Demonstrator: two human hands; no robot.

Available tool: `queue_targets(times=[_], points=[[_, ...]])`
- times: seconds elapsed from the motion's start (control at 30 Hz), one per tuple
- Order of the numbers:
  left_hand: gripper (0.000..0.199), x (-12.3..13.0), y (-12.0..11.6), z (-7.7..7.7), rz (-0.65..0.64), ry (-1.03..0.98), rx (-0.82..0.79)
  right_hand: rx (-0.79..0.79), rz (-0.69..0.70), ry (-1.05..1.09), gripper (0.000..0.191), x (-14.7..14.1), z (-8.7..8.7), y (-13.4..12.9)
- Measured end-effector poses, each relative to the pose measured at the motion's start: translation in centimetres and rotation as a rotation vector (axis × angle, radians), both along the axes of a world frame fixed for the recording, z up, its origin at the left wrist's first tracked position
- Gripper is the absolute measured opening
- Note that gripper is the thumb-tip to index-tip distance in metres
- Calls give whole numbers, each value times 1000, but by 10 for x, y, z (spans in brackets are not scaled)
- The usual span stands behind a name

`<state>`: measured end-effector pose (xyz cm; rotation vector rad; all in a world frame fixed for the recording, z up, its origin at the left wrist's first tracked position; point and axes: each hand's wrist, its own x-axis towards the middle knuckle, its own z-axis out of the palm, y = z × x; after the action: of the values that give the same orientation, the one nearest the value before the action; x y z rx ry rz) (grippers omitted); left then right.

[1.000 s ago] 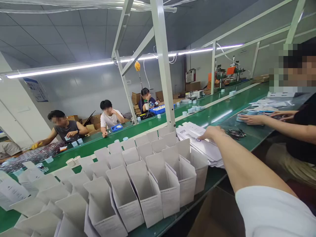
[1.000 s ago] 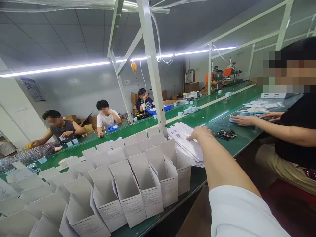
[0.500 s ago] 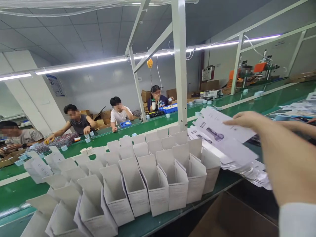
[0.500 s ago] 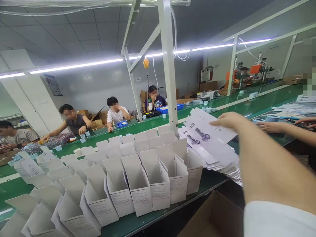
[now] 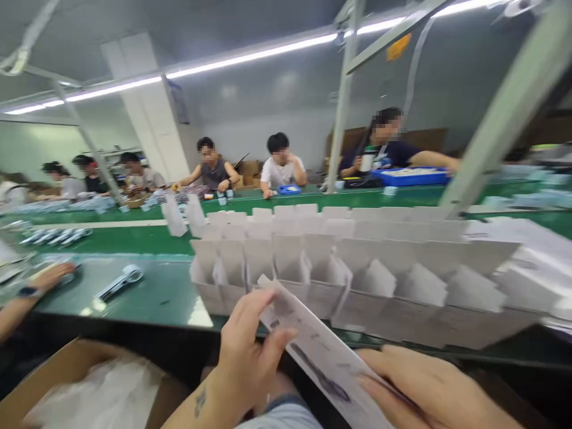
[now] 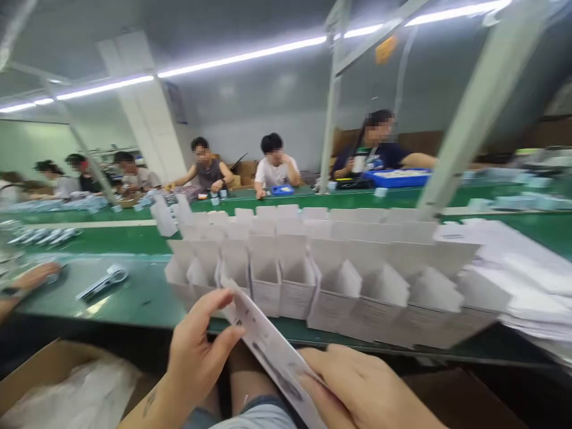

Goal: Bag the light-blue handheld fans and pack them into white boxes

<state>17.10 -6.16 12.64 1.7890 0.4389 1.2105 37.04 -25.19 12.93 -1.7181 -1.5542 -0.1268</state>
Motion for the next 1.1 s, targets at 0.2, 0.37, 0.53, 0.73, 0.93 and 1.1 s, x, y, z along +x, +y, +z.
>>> queue_targets(times=[0.2,0.37,0.53,0.73,0.93,1.1], points=[[61,-65,49,-24,445,205,-147,45,493,123,25,-80,-43,116],[54,-118,60,-41,597,222,-293,-28,659,201,22,-114,-65,158],[65,-137,70,-61,654,231,-327,-163,704,301,23,-141,-84,179],[34,-170,94,-71,556,394,-429,-304,699,279,30,-150,-96,193],[15,-208,91,-40,145,781,-341,-651,893,284,56,-143,-89,204],[3,-206,69,-2,-63,819,-178,-938,1239,460,158,-162,-84,240]])
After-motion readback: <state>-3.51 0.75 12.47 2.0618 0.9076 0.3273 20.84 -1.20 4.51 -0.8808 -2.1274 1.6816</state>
